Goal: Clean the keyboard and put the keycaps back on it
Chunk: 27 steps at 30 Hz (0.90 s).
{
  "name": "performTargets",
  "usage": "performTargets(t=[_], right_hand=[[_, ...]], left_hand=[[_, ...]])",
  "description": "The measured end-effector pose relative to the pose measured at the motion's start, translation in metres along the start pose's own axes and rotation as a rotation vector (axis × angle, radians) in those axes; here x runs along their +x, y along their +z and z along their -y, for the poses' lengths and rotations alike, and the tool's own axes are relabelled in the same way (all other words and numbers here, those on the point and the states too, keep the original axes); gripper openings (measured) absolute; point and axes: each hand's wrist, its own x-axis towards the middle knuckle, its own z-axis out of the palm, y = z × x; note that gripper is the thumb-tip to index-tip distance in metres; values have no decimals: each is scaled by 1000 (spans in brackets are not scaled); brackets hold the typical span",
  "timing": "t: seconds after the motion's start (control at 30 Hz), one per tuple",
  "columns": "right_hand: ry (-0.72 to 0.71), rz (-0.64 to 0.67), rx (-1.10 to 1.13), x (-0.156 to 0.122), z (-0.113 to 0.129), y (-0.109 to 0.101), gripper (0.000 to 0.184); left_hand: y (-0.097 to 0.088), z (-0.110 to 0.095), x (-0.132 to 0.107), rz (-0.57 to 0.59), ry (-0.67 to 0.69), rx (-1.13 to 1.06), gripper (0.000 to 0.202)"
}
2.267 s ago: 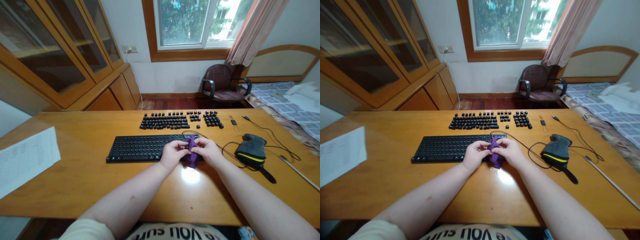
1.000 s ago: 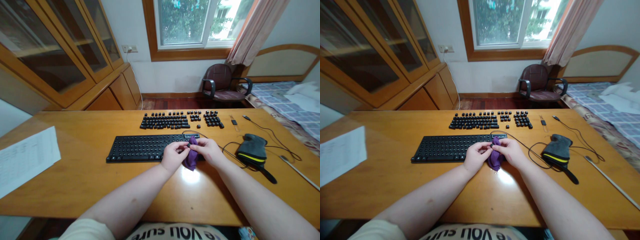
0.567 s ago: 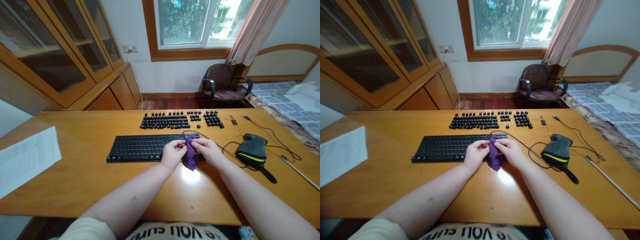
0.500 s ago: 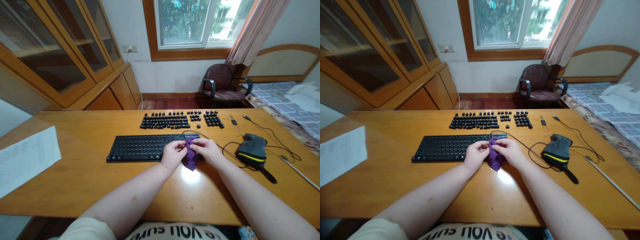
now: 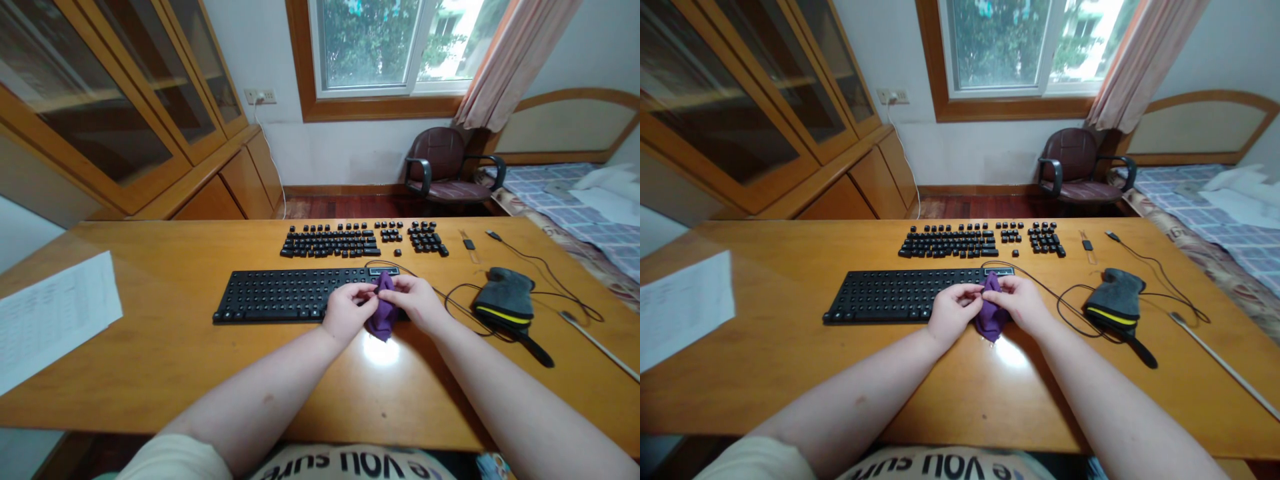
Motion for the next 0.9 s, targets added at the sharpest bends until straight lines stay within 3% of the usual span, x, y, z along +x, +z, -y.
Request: performTargets(t=[0.23, 0.37, 0.47, 0.53, 0.6, 0.67, 0.77, 0.83, 0.9], right_hand=[[-34, -9, -112, -2, 2, -1, 34], [-38, -13, -29, -1, 7, -9, 35], [-96, -199, 6, 3, 15, -30, 38], [-116, -431, -141, 8, 20, -51, 38], [-75, -656, -486, 11, 23, -73, 40], [-3, -756, -809, 13, 25, -90, 37], [7, -806, -1155, 10, 27, -97, 38], [-181, -773, -1268, 5, 29, -90, 39], [-443, -561, -1187, -2, 32, -75, 34]], left_hand=[[1, -1, 0, -18, 23, 45, 21], [0, 2, 1, -16, 40, 16, 22], [-1, 4, 2, -25, 44, -19, 24], [-3, 4, 3, -26, 49, -41, 25], [-4, 3, 4, -21, 63, -55, 25], [-5, 2, 5, -10, 85, -57, 25], [-6, -1, 4, 12, 131, -41, 25], [-7, -3, 4, 29, 153, -21, 24], [-7, -3, 3, 45, 164, -3, 24]])
